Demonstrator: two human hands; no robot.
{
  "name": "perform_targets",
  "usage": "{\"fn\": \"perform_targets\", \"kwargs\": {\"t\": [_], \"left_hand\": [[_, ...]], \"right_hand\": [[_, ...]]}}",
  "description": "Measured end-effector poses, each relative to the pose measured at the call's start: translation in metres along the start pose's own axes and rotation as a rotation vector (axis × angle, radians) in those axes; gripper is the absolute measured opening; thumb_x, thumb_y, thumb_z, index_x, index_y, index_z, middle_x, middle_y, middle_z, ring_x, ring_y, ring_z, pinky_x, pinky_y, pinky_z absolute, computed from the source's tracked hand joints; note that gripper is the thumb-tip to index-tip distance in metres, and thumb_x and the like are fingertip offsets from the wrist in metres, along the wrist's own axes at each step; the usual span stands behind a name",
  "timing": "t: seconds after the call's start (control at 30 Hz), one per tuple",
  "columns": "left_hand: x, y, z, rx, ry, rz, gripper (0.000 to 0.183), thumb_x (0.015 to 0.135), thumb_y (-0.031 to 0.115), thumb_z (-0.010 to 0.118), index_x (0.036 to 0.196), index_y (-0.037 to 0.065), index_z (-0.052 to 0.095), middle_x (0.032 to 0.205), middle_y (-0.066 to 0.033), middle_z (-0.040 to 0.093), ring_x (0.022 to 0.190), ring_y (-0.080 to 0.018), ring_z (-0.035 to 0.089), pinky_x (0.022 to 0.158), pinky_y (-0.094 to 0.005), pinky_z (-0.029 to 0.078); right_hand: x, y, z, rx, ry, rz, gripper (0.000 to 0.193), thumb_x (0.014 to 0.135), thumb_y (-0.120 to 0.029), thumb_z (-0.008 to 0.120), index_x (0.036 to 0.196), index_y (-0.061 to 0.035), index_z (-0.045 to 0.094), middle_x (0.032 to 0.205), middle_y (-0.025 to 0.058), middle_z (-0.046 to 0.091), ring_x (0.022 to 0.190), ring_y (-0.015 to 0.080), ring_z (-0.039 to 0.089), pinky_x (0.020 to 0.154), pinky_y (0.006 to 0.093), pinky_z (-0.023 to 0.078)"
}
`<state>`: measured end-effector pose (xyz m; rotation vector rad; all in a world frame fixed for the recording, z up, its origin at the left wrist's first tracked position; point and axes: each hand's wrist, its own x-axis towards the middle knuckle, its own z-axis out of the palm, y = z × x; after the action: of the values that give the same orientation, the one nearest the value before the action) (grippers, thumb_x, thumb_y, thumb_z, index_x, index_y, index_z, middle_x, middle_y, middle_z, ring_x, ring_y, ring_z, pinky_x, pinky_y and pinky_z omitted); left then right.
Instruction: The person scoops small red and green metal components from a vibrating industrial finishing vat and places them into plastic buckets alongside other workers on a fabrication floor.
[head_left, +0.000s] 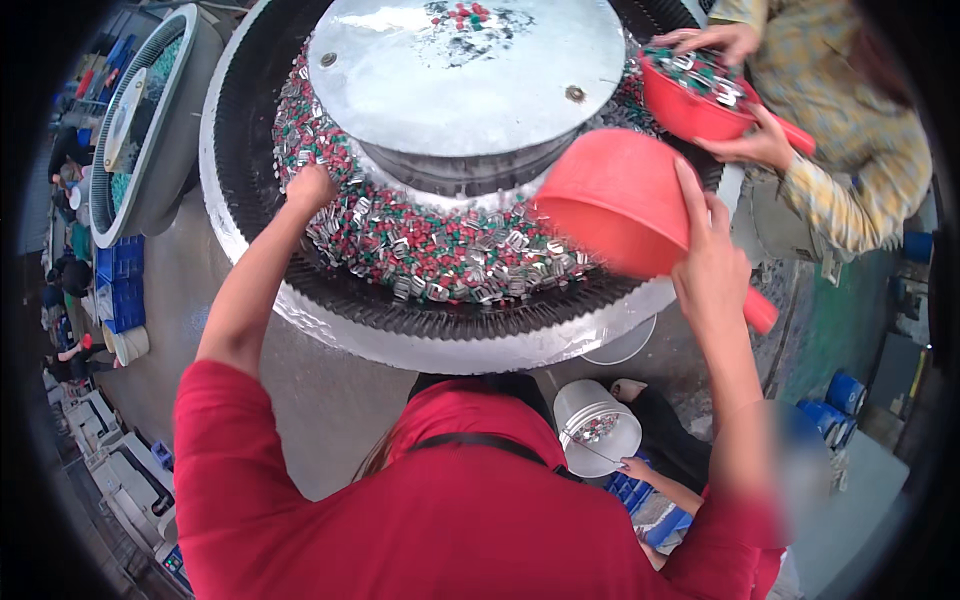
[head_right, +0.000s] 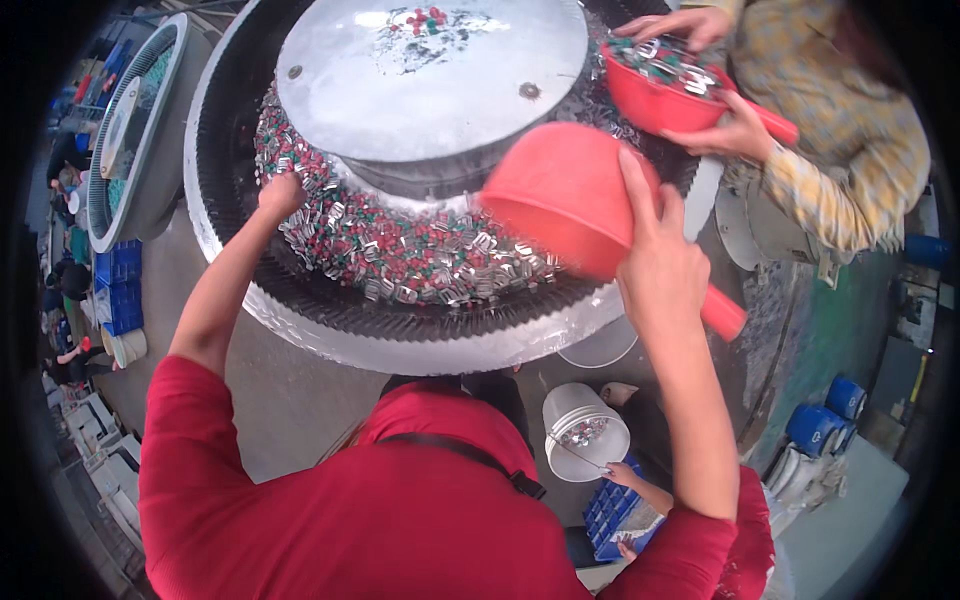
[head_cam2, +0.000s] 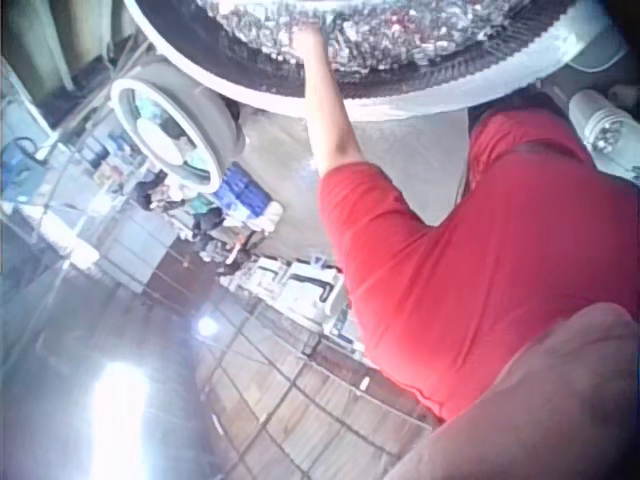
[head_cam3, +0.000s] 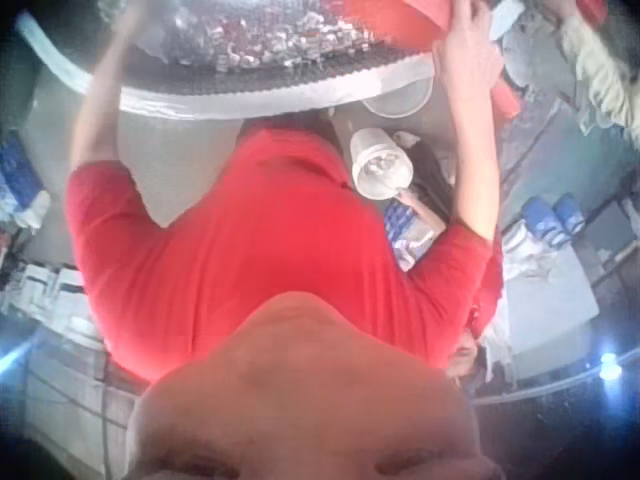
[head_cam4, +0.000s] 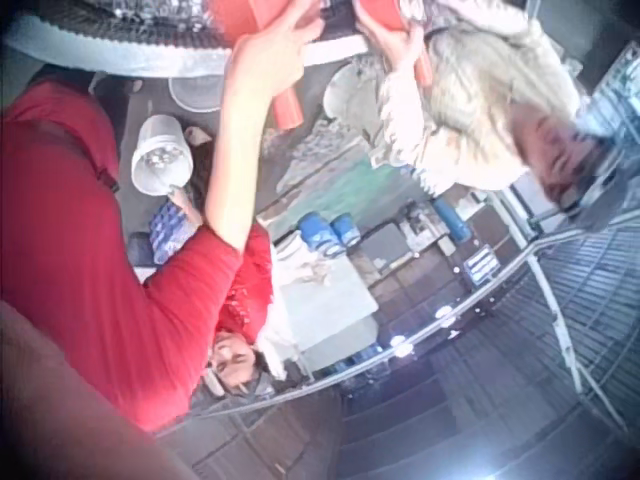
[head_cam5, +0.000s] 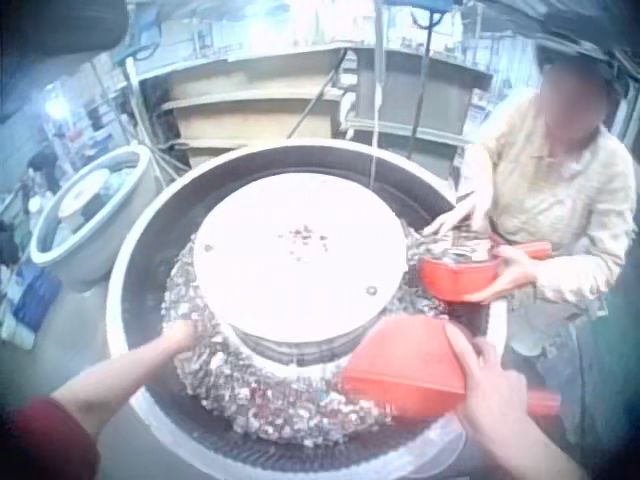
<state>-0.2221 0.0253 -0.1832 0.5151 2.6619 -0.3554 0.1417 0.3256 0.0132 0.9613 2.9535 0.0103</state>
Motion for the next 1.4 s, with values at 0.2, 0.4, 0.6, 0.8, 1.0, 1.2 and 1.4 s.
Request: {"fn": "perform_targets", "kwargs": {"t": [0.2, 0.4, 0.6, 0.8, 1.0, 1.2, 1.4], "left_hand": [[0.111, -0.064, 0.081, -0.184, 0.365, -0.018, 0.048, 0.079, 0.025, 0.046, 0.124, 0.010, 0.039, 0.130, -0.0120, 0.035, 0.120, -0.0338, 0.032, 0.096, -0.0481, 0.031], [0.098, -0.040, 0.122, -0.215, 0.498, -0.076, 0.044, 0.083, 0.035, 0.040, 0.126, 0.023, 0.037, 0.134, -0.0036, 0.030, 0.123, -0.0334, 0.025, 0.091, -0.0624, 0.024], [0.041, -0.004, 0.144, -0.178, 0.116, -0.068, 0.043, 0.086, 0.037, 0.032, 0.123, 0.018, 0.041, 0.129, -0.0049, 0.038, 0.116, -0.0323, 0.034, 0.093, -0.0481, 0.031], [-0.043, 0.100, 0.127, -0.885, -0.023, -0.438, 0.058, 0.085, 0.046, 0.033, 0.126, 0.005, 0.038, 0.125, -0.0270, 0.036, 0.114, -0.0388, 0.036, 0.098, -0.0421, 0.028], [-0.107, 0.192, 0.122, -1.198, -0.037, -0.526, 0.057, 0.086, 0.043, 0.037, 0.121, -0.002, 0.041, 0.125, -0.0285, 0.032, 0.115, -0.0409, 0.034, 0.097, -0.0408, 0.028], [-0.163, 0.285, 0.100, -1.460, -0.082, -0.381, 0.049, 0.085, 0.034, 0.041, 0.117, -0.003, 0.042, 0.126, -0.0258, 0.031, 0.116, -0.0404, 0.032, 0.097, -0.0420, 0.026], [-0.178, 0.332, 0.039, -1.410, -0.304, -0.051, 0.055, 0.085, 0.036, 0.044, 0.126, 0.002, 0.034, 0.136, -0.0219, 0.019, 0.124, -0.0391, 0.020, 0.102, -0.0454, 0.017]], "right_hand": [[0.075, 0.033, 0.095, -0.443, 0.126, -0.083, 0.079, 0.073, 0.002, 0.044, 0.135, -0.0357, 0.015, 0.123, 0.0312, 0.035, 0.057, 0.0309, 0.060, 0.050, 0.0388, 0.050], [0.080, 0.018, 0.143, -0.316, -0.260, 0.047, 0.089, 0.066, -0.001, 0.052, 0.138, -0.0268, 0.004, 0.115, 0.0332, 0.038, 0.059, 0.0359, 0.059, 0.053, 0.0406, 0.050], [0.062, -0.016, 0.147, -0.083, -0.527, 0.157, 0.088, 0.065, -0.003, 0.050, 0.138, -0.0239, 0.004, 0.107, 0.0296, 0.048, 0.078, 0.0412, 0.058, 0.072, 0.0465, 0.047], [0.052, -0.044, 0.161, 0.042, -0.653, 0.138, 0.081, 0.068, -0.009, 0.050, 0.137, -0.0203, 0.010, 0.105, 0.0300, 0.051, 0.086, 0.0436, 0.054, 0.078, 0.0468, 0.044], [0.059, -0.045, 0.158, 0.171, -0.709, 0.153, 0.076, 0.068, -0.011, 0.048, 0.137, -0.0181, 0.016, 0.098, 0.0263, 0.056, 0.091, 0.0392, 0.055, 0.084, 0.0441, 0.042], [0.069, -0.021, 0.166, 0.136, -0.761, 0.252, 0.073, 0.067, -0.014, 0.048, 0.135, -0.0197, 0.022, 0.096, 0.0243, 0.058, 0.092, 0.0390, 0.055, 0.085, 0.0441, 0.041], [0.120, 0.039, 0.203, 0.492, -0.868, 0.096, 0.057, 0.070, -0.006, 0.048, 0.127, -0.0112, 0.040, 0.072, 0.0139, 0.062, 0.048, 0.0197, 0.057, 0.049, 0.0290, 0.048]]}}
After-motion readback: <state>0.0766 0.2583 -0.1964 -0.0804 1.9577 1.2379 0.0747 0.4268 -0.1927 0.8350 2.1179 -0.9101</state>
